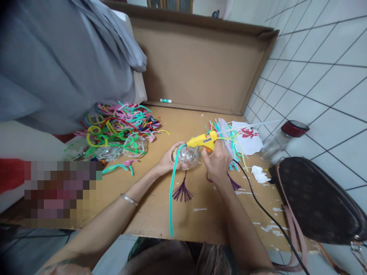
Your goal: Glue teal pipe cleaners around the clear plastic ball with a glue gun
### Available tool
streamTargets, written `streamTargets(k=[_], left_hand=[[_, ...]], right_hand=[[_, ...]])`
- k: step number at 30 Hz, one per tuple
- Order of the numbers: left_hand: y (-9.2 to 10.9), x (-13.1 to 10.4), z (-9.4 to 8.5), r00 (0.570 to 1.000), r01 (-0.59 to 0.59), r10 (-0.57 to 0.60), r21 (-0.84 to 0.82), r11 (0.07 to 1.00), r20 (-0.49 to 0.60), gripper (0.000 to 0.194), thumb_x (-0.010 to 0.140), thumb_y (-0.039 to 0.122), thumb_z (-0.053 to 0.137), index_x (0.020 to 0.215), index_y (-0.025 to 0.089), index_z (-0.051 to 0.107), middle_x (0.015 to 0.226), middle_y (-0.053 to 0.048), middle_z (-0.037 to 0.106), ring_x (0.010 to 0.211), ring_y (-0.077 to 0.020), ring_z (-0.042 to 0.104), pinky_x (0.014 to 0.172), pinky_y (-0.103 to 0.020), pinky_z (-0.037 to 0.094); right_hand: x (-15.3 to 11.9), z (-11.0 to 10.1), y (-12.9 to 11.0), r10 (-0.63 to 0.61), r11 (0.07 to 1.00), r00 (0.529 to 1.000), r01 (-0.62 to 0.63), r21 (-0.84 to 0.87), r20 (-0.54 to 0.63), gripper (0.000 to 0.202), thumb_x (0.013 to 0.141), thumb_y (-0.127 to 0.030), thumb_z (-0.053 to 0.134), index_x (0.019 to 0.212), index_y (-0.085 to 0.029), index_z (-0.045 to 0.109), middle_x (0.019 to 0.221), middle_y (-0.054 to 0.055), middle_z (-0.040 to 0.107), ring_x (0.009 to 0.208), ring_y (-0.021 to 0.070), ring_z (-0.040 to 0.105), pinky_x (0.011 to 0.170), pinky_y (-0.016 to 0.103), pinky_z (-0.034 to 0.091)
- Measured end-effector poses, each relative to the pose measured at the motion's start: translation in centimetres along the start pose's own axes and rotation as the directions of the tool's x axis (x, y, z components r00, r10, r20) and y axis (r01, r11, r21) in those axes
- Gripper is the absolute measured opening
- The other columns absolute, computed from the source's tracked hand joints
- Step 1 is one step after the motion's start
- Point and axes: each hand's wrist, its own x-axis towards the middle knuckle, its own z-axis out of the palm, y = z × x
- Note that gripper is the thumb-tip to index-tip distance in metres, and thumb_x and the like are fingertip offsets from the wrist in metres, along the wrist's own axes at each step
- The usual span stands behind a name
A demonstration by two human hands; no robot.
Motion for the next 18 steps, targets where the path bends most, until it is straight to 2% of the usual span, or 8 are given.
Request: streamTargets(k=[3,5,7,8,12,18], left_hand=[[-0.2,0.1,-0.7,1.0,0.01,-0.01,-0.021,1.0,-0.009,0.095,0.043,0.028,0.088,0.128,0.02,0.046,0.123,-0.009,0.058,0.106,-0.0244,0.06,0.098,-0.038,0.046],[-0.1,0.3,-1.4,0.999,0.01,-0.011,-0.037,0.999,-0.042,0.095,0.045,0.03,0.087,0.129,0.021,0.045,0.124,-0.008,0.057,0.106,-0.0238,0.06,0.099,-0.038,0.045],[0.2,0.5,-2.3,0.995,0.0,-0.004,-0.037,0.999,-0.1,0.098,0.043,0.031,0.088,0.13,0.02,0.044,0.124,-0.009,0.056,0.109,-0.0249,0.059,0.098,-0.037,0.046],[0.3,0.6,-2.7,0.99,-0.007,0.003,-0.029,1.0,-0.142,0.099,0.042,0.034,0.088,0.13,0.019,0.044,0.124,-0.01,0.056,0.109,-0.0256,0.059,0.097,-0.037,0.047],[0.7,0.9,-3.7,0.98,-0.039,0.041,0.014,0.999,-0.196,0.102,0.04,0.041,0.088,0.129,0.018,0.044,0.122,-0.011,0.056,0.111,-0.0288,0.058,0.096,-0.039,0.048],[1.4,0.6,-3.1,0.979,-0.057,0.064,0.044,0.997,-0.193,0.101,0.042,0.042,0.088,0.129,0.018,0.044,0.125,-0.012,0.055,0.114,-0.03,0.057,0.099,-0.04,0.047]], right_hand=[[0.1,-0.7,-0.4,0.104,0.994,0.993,-0.105,0.026,0.049,0.022,0.071,-0.039,0.052,0.084,-0.021,0.052,0.075,0.003,0.058,0.068,0.0189,0.049,0.062,0.029,0.033],[-0.4,-1.3,-0.2,0.186,0.981,0.974,-0.191,0.021,0.131,0.021,0.068,-0.04,0.053,0.079,-0.022,0.05,0.065,0.0,0.052,0.06,0.017,0.043,0.058,0.029,0.031],[-1.4,-1.8,0.5,0.223,0.974,0.949,-0.226,-0.013,0.222,0.021,0.067,-0.041,0.053,0.075,-0.023,0.048,0.06,-0.003,0.046,0.056,0.0155,0.039,0.056,0.028,0.028],[-2.1,-1.9,0.9,0.23,0.973,0.94,-0.227,-0.04,0.252,0.021,0.067,-0.042,0.053,0.074,-0.023,0.047,0.06,-0.003,0.045,0.056,0.0153,0.039,0.055,0.027,0.028],[-4.7,-0.8,2.7,0.202,0.977,0.931,-0.172,-0.123,0.303,0.022,0.068,-0.042,0.052,0.074,-0.021,0.05,0.072,0.003,0.053,0.065,0.0174,0.047,0.057,0.028,0.033],[-5.3,2.4,2.7,0.163,0.974,0.94,-0.104,-0.202,0.301,0.024,0.075,-0.041,0.054,0.078,-0.018,0.057,0.078,0.01,0.059,0.076,0.0228,0.055,0.064,0.032,0.039]])
